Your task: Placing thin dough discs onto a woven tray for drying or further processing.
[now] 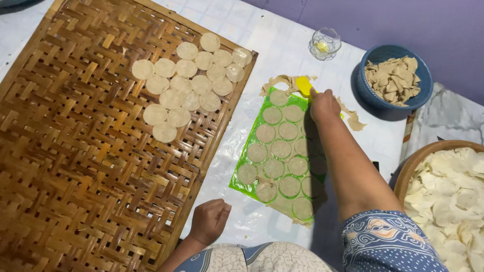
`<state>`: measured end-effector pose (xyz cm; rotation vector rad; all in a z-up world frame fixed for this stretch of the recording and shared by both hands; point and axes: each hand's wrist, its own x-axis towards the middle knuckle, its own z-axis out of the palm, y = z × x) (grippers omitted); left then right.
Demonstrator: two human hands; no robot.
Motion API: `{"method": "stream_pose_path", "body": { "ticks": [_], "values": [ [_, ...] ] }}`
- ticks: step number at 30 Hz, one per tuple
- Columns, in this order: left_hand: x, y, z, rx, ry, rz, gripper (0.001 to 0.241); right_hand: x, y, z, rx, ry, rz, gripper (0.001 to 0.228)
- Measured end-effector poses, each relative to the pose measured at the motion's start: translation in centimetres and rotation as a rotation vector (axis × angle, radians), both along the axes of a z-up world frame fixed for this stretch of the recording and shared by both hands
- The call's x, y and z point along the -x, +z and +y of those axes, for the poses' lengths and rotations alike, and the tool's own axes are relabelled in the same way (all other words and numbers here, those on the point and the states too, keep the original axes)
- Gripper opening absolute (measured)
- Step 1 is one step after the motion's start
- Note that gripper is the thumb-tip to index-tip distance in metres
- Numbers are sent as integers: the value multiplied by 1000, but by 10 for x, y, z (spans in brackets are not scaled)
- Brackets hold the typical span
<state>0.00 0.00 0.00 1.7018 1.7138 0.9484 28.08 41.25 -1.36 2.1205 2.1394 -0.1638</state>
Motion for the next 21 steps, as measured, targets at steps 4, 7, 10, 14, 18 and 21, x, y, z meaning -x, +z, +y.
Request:
{"method": "stream_pose_path", "body": {
  "ticks": [4,7,10,14,18,21],
  "values": [
    [-1,-1,2,0,2,5,51,-1,22,10,-37,-3,-76,48],
    [0,1,2,-3,-1,16,50,-13,52,3,64,-168,-57,52],
    [-1,5,1,-35,-12,40,49,-36,87,-34,178,-310,191,44],
    [-2,10,-1,-46,9,18,47,-61,120,-119,-56,-265,321,33],
    [5,6,3,8,-74,38,55,-49,167,-236,-83,-252,275,41],
    [3,9,3,14,-72,51,54,-52,160,-300,-60,-272,216,45]
  ]
}}
